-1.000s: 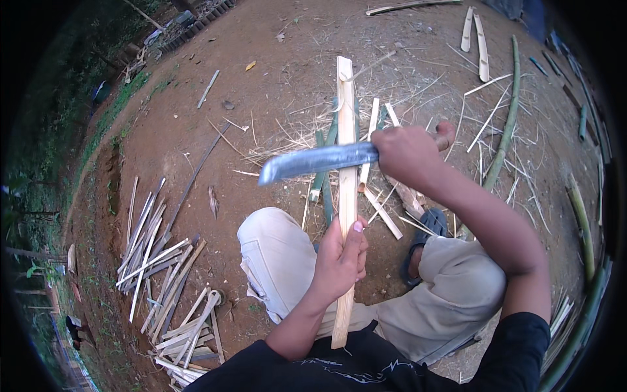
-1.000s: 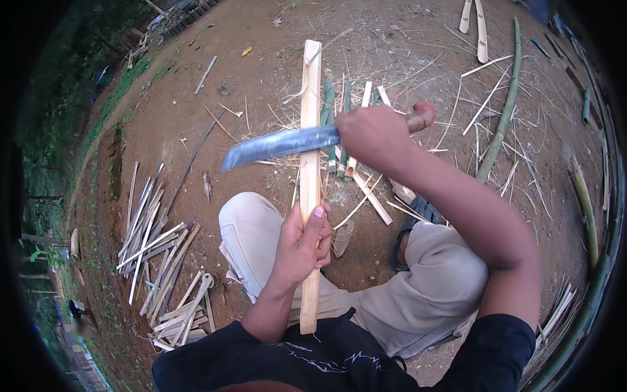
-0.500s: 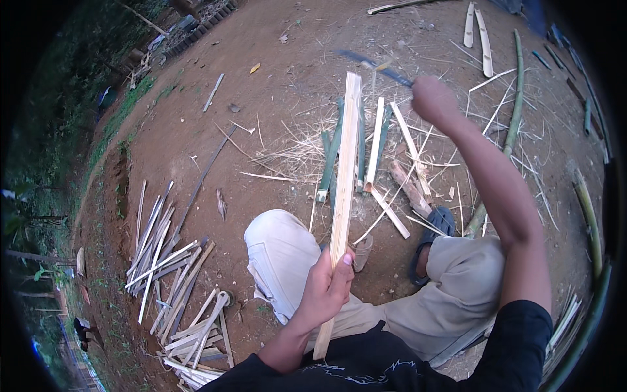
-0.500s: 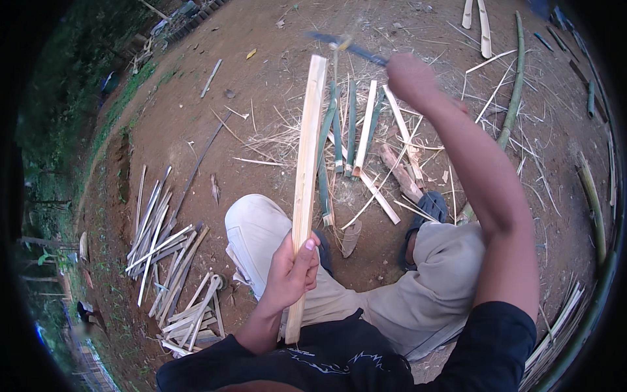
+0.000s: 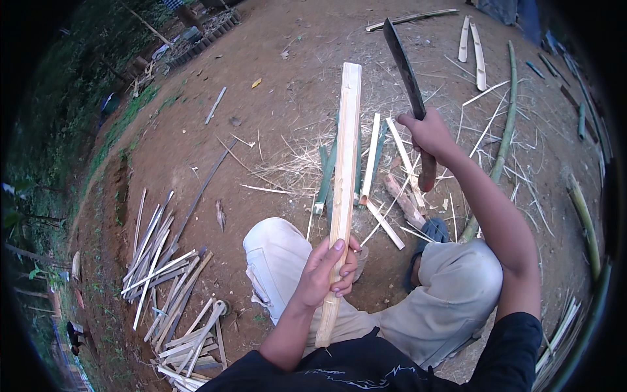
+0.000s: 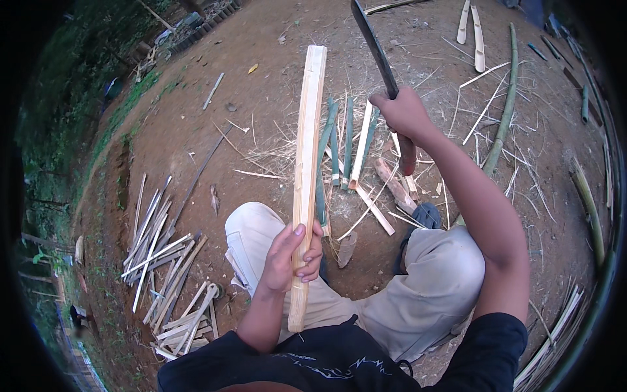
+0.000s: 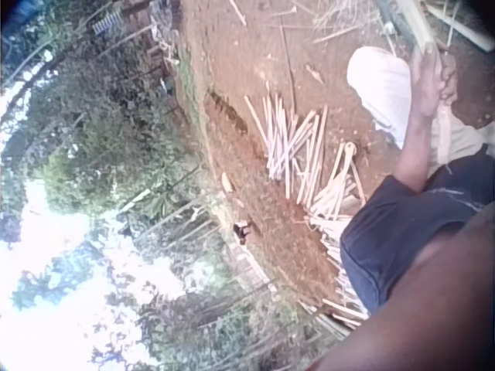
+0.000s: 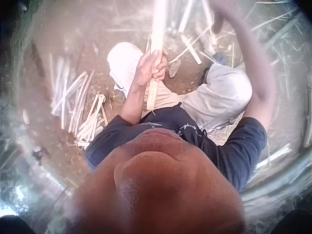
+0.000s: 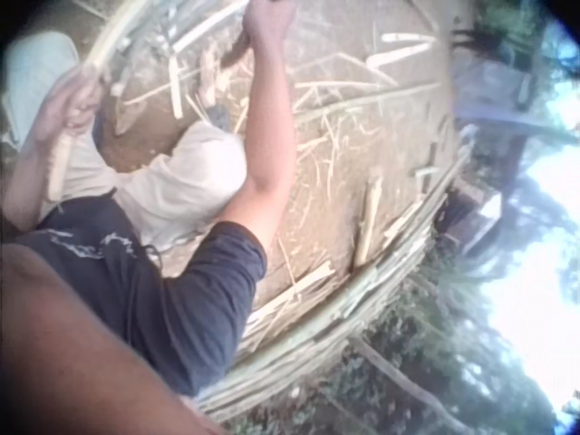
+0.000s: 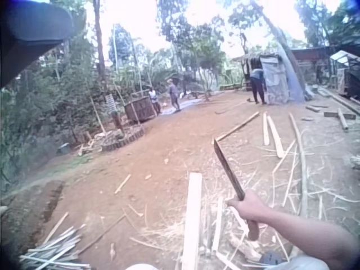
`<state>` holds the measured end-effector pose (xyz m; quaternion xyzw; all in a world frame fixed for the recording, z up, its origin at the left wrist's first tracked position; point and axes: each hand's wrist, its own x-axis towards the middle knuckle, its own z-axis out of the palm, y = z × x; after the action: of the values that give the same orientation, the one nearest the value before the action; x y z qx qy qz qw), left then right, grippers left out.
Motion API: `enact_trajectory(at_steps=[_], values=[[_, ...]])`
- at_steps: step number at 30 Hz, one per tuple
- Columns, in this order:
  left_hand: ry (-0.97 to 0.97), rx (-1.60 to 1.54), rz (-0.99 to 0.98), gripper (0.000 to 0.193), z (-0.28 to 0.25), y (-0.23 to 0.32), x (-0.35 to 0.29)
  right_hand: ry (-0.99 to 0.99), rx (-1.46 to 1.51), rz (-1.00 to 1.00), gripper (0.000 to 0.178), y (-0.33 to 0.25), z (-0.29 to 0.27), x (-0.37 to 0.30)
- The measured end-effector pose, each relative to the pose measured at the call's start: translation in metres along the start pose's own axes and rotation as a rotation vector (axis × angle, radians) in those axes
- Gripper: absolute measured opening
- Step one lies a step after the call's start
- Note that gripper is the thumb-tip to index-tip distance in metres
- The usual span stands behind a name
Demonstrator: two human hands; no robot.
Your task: The person sits on the ground and uses a large knife to split long bamboo stalks into thin strips. They hold the bamboo with one hand and strike it with the knife to separate the material, occasionally adjusting the grip or the piece being worked on.
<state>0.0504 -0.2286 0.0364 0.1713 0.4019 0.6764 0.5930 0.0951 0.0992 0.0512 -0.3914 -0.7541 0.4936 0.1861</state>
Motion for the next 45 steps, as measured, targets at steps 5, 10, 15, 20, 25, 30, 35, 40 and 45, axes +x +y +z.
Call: enact_trajectory(at_steps=[5, 10, 15, 20, 25, 30, 35, 40, 45], values=[[0.044, -0.072, -0.108, 0.033, -0.006, -0.018, 0.026, -0.058, -0.045, -0.019, 0.034, -0.006, -0.009, -0.011], [0.085, 0.014, -0.246, 0.036, -0.022, -0.053, 0.06, -0.229, -0.06, 0.348, 0.037, 0.051, -0.013, -0.006], [0.266, 0.201, -0.233, 0.045, -0.028, -0.088, 0.076, -0.395, -0.085, 0.565, 0.052, 0.098, 0.009, -0.027], [0.418, 0.403, -0.146, 0.044, -0.025, -0.098, 0.075, -0.452, 0.025, 0.6, 0.061, 0.097, 0.024, -0.04], [0.36, 0.414, 0.023, 0.049, -0.024, -0.098, 0.076, -0.492, 0.224, 0.495, 0.053, 0.09, 0.048, -0.03], [0.335, 0.306, 0.007, 0.052, -0.017, -0.078, 0.069, -0.362, 0.377, 0.36, 0.031, 0.056, 0.067, -0.026], [0.073, -0.197, -0.156, 0.071, -0.029, -0.064, 0.05, -0.296, 0.657, 0.289, 0.027, 0.028, 0.061, -0.006], [-0.06, -0.234, -0.255, 0.068, -0.045, -0.079, 0.014, -0.249, 0.735, 0.213, 0.027, 0.003, 0.05, 0.002], [0.035, -0.106, -0.254, 0.043, -0.035, -0.061, 0.012, -0.187, 0.553, 0.166, 0.032, 0.0, 0.054, -0.009]])
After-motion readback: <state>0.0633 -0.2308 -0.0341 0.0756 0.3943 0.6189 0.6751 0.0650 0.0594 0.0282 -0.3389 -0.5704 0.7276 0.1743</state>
